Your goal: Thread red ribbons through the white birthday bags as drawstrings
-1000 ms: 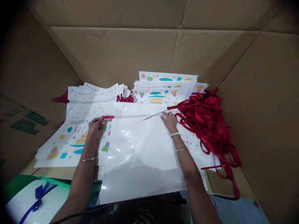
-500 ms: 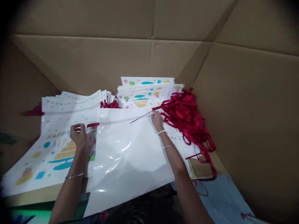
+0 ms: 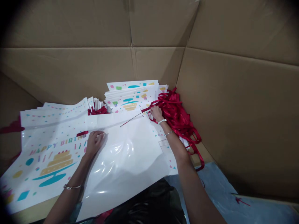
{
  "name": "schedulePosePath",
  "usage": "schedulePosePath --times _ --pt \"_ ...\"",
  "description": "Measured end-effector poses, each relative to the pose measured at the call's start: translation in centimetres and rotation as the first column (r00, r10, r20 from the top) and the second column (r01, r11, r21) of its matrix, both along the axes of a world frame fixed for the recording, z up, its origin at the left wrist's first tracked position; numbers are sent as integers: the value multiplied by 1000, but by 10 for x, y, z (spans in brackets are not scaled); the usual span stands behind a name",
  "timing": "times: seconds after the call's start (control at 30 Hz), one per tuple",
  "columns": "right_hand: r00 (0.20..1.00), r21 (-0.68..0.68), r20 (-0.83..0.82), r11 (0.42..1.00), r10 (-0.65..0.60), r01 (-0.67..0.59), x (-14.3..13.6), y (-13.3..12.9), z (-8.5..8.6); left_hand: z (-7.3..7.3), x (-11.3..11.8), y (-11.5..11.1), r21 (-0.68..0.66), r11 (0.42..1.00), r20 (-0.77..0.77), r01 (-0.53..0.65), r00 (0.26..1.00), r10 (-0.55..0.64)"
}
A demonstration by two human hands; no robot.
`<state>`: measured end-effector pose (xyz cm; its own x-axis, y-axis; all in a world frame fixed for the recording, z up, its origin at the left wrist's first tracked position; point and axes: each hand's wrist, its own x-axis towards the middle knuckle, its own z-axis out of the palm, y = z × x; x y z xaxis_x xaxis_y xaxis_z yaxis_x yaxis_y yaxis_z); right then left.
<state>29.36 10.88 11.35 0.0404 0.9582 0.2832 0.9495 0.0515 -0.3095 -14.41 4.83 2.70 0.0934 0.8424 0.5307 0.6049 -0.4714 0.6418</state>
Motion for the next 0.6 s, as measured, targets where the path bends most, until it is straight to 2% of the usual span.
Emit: schedulePosePath --times 0.1,0.17,0.23,0.3,0.37,0.43,0.5,0.57,0.6 --pt "995 19 12 995 98 -98 -14 7 21 16 14 -9 -18 997 104 -76 992 77" --pt "984 26 16 984 179 -179 -35 11 34 32 31 -9 -48 998 163 -41 985 49" --pt "950 30 41 950 309 -310 -64 12 43 50 52 -1 -89 994 242 66 969 -43" --pt "871 41 119 874 477 -484 -99 9 48 66 73 14 -133 970 352 201 925 -144" --pt "780 52 207 790 590 -611 -133 3 50 77 91 31 -191 924 472 333 856 -211" --pt "706 74 269 717 655 -694 -161 -2 50 81 101 43 -233 878 606 419 769 -206" --pt "661 96 304 668 686 -738 -180 -3 48 80 102 47 -252 863 726 438 675 -131" --pt "653 112 299 654 696 -748 -193 -4 43 75 96 44 -278 862 797 423 603 -39" --pt "662 124 276 657 697 -743 -197 -5 38 72 91 41 -297 861 807 413 590 -4"
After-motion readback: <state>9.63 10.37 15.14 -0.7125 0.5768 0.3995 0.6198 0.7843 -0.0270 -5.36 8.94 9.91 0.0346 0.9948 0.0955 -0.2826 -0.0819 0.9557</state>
